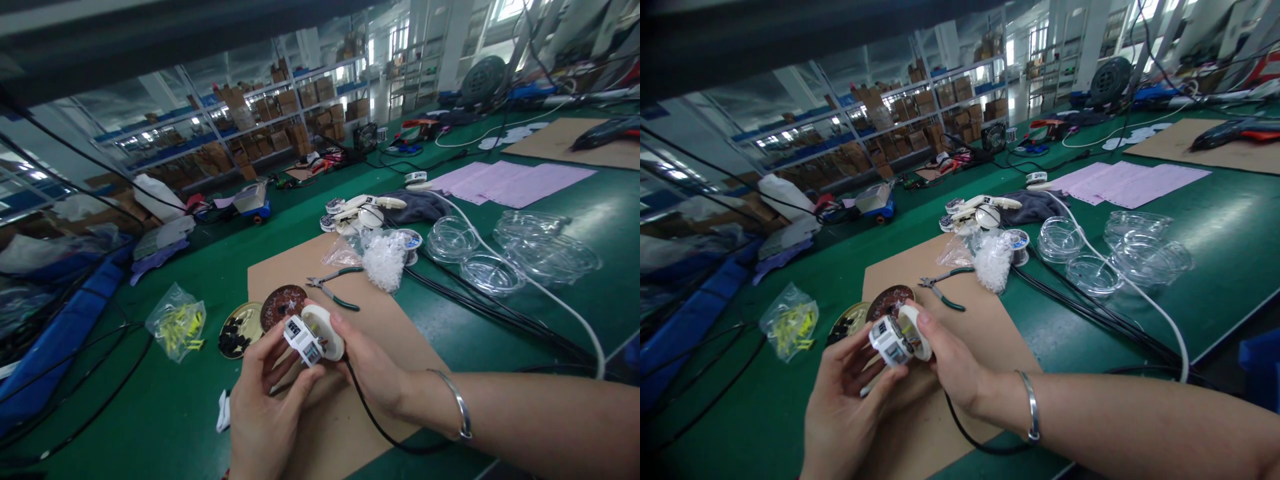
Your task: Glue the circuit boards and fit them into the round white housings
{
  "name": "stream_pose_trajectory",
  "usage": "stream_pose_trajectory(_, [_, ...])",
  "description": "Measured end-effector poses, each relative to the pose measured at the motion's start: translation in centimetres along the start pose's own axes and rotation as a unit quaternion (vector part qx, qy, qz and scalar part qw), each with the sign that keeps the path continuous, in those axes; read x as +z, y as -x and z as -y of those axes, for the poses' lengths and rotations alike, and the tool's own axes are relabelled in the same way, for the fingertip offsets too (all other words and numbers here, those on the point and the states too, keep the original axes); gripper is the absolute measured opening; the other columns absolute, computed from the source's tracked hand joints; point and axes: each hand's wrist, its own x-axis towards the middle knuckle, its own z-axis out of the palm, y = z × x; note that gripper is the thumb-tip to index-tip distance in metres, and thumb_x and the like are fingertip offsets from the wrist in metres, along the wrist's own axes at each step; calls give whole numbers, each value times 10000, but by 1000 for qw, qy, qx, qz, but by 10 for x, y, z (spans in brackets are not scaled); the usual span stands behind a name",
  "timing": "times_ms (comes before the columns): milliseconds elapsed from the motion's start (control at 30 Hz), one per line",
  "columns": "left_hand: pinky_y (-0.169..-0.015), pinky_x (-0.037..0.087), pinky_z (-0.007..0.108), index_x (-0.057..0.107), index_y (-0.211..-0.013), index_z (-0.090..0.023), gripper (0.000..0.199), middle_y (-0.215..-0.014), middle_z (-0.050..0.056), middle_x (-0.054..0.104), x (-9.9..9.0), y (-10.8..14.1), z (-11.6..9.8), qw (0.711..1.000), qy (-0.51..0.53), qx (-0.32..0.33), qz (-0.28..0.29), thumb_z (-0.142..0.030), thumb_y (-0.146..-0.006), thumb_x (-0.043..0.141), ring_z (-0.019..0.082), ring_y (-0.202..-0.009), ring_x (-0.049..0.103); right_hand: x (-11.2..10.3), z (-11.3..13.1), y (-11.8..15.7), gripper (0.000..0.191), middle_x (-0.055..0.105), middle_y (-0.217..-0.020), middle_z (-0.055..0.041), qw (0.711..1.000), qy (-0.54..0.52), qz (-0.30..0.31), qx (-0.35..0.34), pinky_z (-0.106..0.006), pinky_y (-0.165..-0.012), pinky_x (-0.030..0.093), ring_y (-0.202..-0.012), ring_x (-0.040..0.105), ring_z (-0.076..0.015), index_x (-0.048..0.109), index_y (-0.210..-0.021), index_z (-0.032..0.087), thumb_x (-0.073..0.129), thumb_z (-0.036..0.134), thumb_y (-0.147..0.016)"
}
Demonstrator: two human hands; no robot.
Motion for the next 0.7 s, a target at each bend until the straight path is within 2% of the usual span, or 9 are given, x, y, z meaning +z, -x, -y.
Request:
stream_pose_trajectory(233, [-867, 589, 369, 467, -1254, -300, 562, -1251, 55, 599, -5, 0, 2, 997, -66, 8, 39, -332, -755, 724, 229, -1036, 659, 2, 3, 1, 486, 471, -1431, -8, 1000, 7, 2, -1, -412, -1131, 265, -1318, 416, -203, 441, -1378, 280, 394, 520, -958])
stream_pose_trajectory(433, [-945, 543, 443, 472, -1276, -296, 563, -1281, 67, 584, -8, -2, 7, 979, -178, 86, 53, -352, -769, 711, 262, -1131, 606, 2, 5, 3, 455, 444, -1451, 4, 1000, 31, 2, -1, -408, -1134, 261, -1316, 417, -194, 422, -1388, 286, 348, 483, -985])
stream_pose_trajectory(600, [-989, 512, 431, 448, -1314, -287, 592, -1307, 64, 576, -8, -2, 8, 957, -235, 161, 50, -356, -782, 698, 250, -1151, 594, 3, 7, 4, 447, 483, -1420, -2, 998, 55, -1, -5, -387, -1128, 280, -1297, 437, -188, 464, -1360, 269, 374, 484, -978])
stream_pose_trajectory(700, [-991, 513, 406, 452, -1315, -261, 588, -1297, 68, 589, -8, -3, 8, 949, -253, 183, 48, -343, -786, 695, 241, -1146, 598, 4, 7, 5, 438, 502, -1404, -1, 999, 46, 1, 0, -372, -1112, 309, -1290, 444, -180, 480, -1348, 271, 374, 483, -980])
